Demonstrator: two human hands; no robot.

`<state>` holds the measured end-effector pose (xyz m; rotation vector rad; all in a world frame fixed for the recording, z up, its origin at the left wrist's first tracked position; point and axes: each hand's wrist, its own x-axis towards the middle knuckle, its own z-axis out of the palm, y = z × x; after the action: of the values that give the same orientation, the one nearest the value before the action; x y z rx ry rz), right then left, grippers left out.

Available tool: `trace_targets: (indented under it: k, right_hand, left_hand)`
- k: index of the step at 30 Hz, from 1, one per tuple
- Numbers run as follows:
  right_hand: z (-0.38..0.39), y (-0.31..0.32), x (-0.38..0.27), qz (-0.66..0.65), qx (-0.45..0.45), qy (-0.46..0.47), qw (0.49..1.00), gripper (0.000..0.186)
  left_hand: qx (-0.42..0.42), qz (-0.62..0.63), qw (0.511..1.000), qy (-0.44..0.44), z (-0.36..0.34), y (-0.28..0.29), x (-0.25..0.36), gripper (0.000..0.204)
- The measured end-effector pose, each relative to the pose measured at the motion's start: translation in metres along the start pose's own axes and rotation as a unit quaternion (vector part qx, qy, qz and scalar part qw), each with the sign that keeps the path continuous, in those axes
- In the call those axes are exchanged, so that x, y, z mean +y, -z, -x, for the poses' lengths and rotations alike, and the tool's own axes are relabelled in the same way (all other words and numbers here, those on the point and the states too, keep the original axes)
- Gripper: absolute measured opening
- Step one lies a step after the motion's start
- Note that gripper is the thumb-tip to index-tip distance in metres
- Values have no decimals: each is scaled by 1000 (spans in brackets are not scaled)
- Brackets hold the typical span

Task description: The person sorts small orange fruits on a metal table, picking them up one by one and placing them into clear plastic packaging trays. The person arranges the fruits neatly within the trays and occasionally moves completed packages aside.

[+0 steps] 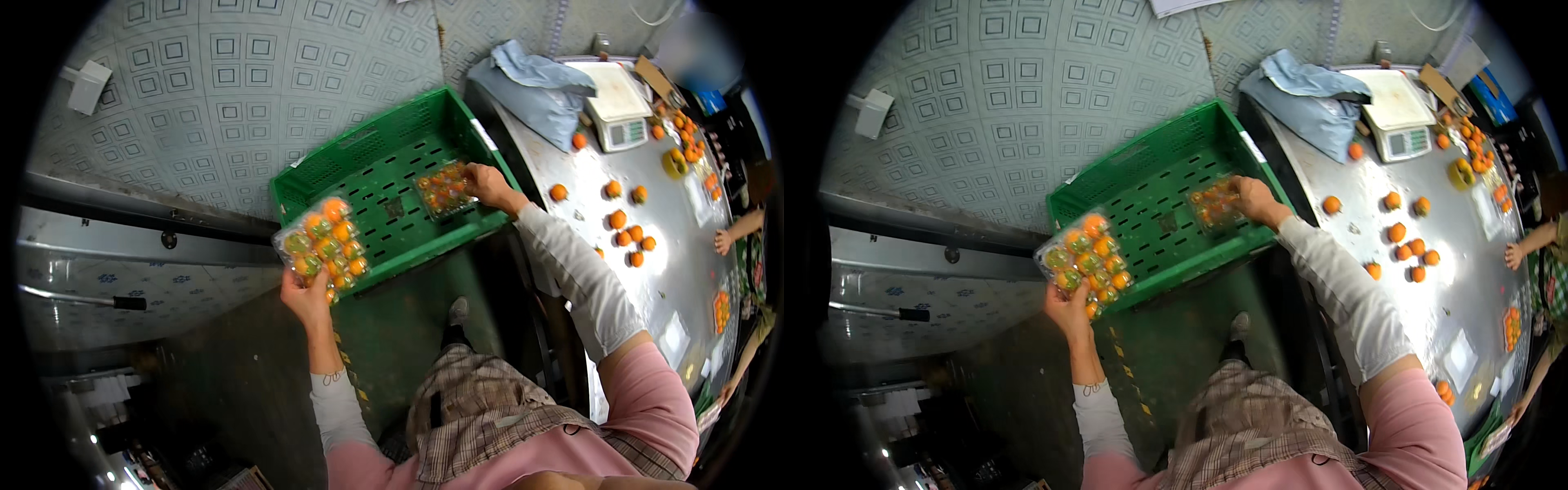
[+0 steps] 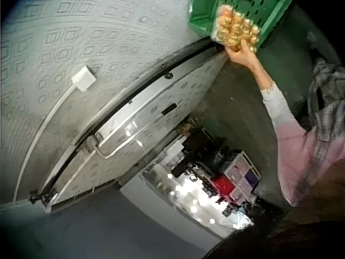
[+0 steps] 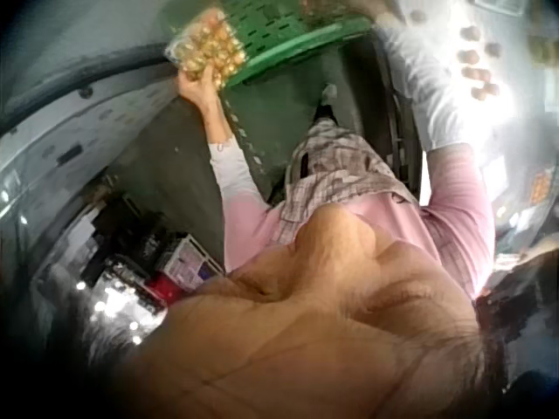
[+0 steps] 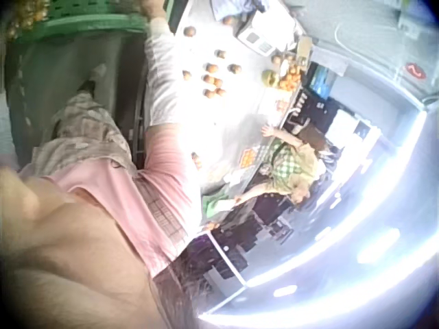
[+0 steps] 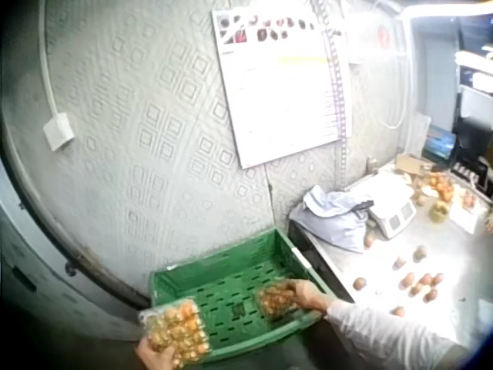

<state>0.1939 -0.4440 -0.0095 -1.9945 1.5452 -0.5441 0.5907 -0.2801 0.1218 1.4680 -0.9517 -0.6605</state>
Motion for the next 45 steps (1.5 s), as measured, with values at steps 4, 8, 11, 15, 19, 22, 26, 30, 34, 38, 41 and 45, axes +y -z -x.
trace_targets:
  k: [4,8,11,15,19,22,26,30,34,38,41,45]
  right_hand:
    - [-77,-56,18,140,-152,-22,978,55]
    - [-119,-94,44,270,-187,-17,944,81]
    - [-129,-103,42,311,-251,-10,917,95]
    - [-135,-83,27,353,-295,14,888,97]
    - [-112,-51,7,313,-302,57,899,85]
    - [-71,-41,0,273,-282,104,914,69]
    - [-37,-21,-9,175,-337,17,925,52]
    - [-20,-8,10,8,-292,11,956,36]
    - [4,1,-2,-49,-270,29,961,25]
    - [18,11,5,-120,-157,19,980,32]
    - [34,14,12,-56,-76,47,994,26]
    - [40,28,-5,-74,-7,-15,997,23]
  left_hand:
    - [-48,-31,998,31,-30,-4,-28,34]
    - [-77,-27,996,33,-70,-27,-56,35]
    - [-84,-44,994,57,-85,-34,-76,33]
    - [-105,-81,989,69,-102,-55,-100,31]
    - [-134,-184,973,34,-121,-85,-119,41]
    - [-170,-281,945,-10,-134,-126,-113,50]
    - [-261,-362,894,-54,-134,-197,-114,49]
    - [-340,-365,856,-131,-109,-263,-143,37]
    - [-441,-382,793,-174,-67,-302,-146,38]
    - [-535,-247,773,-234,-41,-309,-170,55]
    - [-606,-104,788,27,-65,-301,-164,59]
    - [-572,-67,807,132,-83,-281,-201,45]
